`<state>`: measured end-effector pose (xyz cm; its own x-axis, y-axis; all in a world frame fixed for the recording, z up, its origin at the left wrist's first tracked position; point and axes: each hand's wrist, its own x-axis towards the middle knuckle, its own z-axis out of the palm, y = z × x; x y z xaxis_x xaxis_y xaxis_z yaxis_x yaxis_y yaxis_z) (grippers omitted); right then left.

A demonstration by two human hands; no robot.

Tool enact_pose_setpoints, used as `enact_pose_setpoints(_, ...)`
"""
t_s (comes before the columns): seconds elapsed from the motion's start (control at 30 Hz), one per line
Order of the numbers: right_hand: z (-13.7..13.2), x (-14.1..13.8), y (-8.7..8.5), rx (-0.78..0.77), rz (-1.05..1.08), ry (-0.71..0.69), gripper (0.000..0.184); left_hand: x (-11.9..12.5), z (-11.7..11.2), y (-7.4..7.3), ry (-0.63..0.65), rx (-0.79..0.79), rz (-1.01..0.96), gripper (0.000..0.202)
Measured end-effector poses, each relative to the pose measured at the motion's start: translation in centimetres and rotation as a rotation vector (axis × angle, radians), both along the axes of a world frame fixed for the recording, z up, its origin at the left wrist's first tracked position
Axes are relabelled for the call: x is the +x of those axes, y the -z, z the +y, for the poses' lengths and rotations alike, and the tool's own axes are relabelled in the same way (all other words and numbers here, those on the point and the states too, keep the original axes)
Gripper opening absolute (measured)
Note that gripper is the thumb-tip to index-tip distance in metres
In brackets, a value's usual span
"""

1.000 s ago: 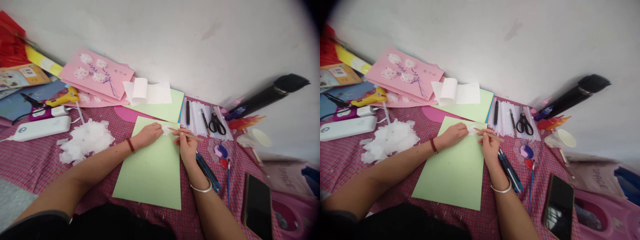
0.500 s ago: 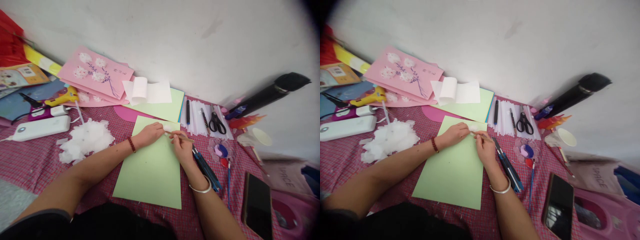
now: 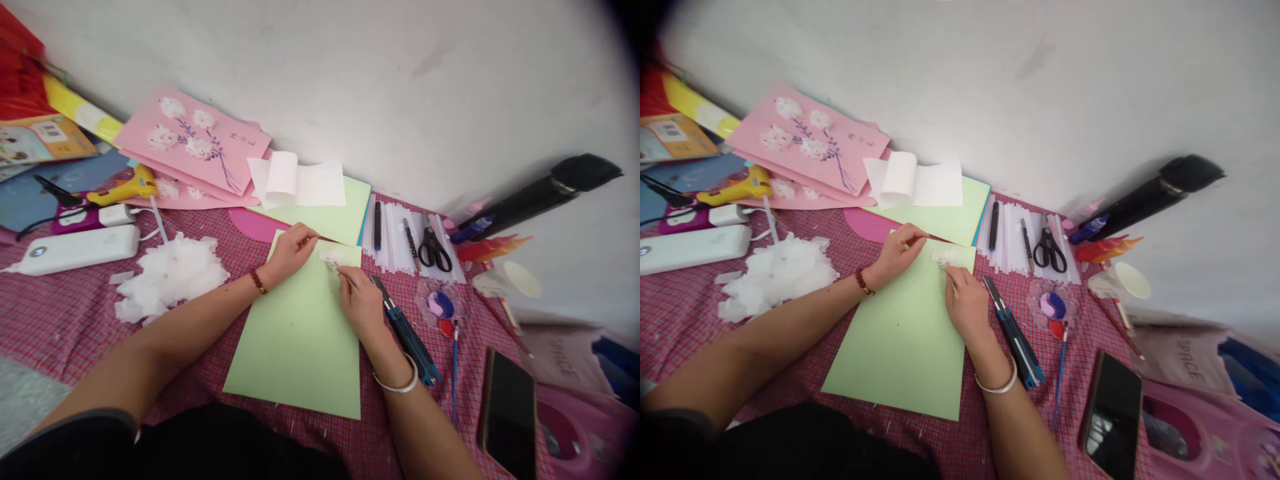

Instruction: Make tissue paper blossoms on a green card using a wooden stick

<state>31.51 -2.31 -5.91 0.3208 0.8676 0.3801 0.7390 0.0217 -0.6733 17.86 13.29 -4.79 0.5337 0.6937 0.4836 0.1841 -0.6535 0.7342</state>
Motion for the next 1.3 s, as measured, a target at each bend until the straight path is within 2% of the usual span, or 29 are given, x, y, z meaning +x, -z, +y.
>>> enact_pose_setpoints(0.1, 0.2, 0.4, 0.4, 0.097, 0.416, 0.119, 0.017, -0.6, 0.2, -2.6, -0.051, 0.023, -0.091, 0.009)
enact_pose_setpoints(0.2, 0.7, 1.2, 0.8, 0.136, 0.796, 0.204, 0.020, -0.6, 0.9, -6.9, -0.113, 0.108, -0.229, 0.011)
enact_pose_setpoints(0.27, 0.9, 1.5, 1.0, 0.124, 0.890, 0.207, 0.022, 0.2, 1.4, -10.4, -0.130, 0.177, -0.307, 0.013)
enact_pose_setpoints(0.37, 0.7, 1.7, 1.2, 0.075, 0.878, 0.149, 0.023, 2.1, 2.2, -15.6, -0.065, 0.247, -0.334, 0.020)
enact_pose_setpoints(0.4, 0.5, 1.7, 1.2, 0.059, 0.858, 0.132, 0.024, 2.7, 2.5, -17.1, -0.027, 0.227, -0.269, 0.031)
enact_pose_setpoints(0.47, 0.2, 1.8, 1.4, 0.042, 0.815, 0.129, 0.025, 3.1, 3.1, -19.3, 0.119, 0.173, 0.000, 0.067)
enact_pose_setpoints(0.5, 0.1, 1.9, 1.6, 0.034, 0.790, 0.146, 0.025, 2.7, 3.4, -19.9, 0.150, 0.126, 0.133, 0.075)
enact_pose_setpoints(0.57, 0.2, 2.0, 1.8, 0.035, 0.764, 0.170, 0.026, 0.5, 3.5, -20.3, 0.202, 0.048, 0.288, 0.071)
enact_pose_setpoints(0.6, 0.2, 2.0, 1.9, 0.031, 0.746, 0.177, 0.027, -1.2, 3.1, -20.0, 0.224, 0.014, 0.338, 0.059)
enact_pose_setpoints(0.67, 0.3, 2.0, 1.9, 0.032, 0.716, 0.186, 0.031, -6.0, 1.8, -18.8, 0.265, -0.060, 0.473, 0.020)
enact_pose_setpoints(0.73, 0.3, 1.9, 1.8, 0.032, 0.687, 0.184, 0.033, -11.6, -0.2, -16.6, 0.243, -0.052, 0.688, 0.015)
enact_pose_setpoints(0.8, 0.3, 1.7, 1.7, 0.032, 0.668, 0.180, 0.033, -17.1, -2.5, -13.5, 0.198, -0.056, 0.800, 0.012)
enact_pose_setpoints(0.87, 0.3, 1.6, 1.7, 0.036, 0.667, 0.179, 0.034, -21.8, -4.9, -10.1, 0.045, -0.008, 0.857, 0.010)
enact_pose_setpoints(0.93, 0.4, 1.5, 1.7, 0.042, 0.672, 0.181, 0.036, -25.1, -7.3, -6.8, -0.107, 0.041, 0.901, 0.010)
enact_pose_setpoints(1.0, 0.4, 1.6, 1.7, 0.047, 0.667, 0.186, 0.037, -26.7, -9.2, -4.1, -0.226, 0.085, 0.885, 0.016)
enact_pose_setpoints(1.1, 0.3, 1.8, 1.9, 0.044, 0.656, 0.191, 0.038, -27.3, -10.7, -1.5, -0.376, 0.138, 0.842, 0.023)
enact_pose_setpoints(1.2, 0.5, 2.0, 2.0, 0.024, 0.674, 0.179, 0.040, -27.3, -10.7, -0.2, -0.447, 0.170, 0.768, 0.023)
enact_pose_setpoints(1.3, 0.5, 1.9, 1.7, 0.044, 0.731, 0.165, 0.039, -27.7, -10.5, -0.5, -0.496, 0.144, 0.617, 0.021)
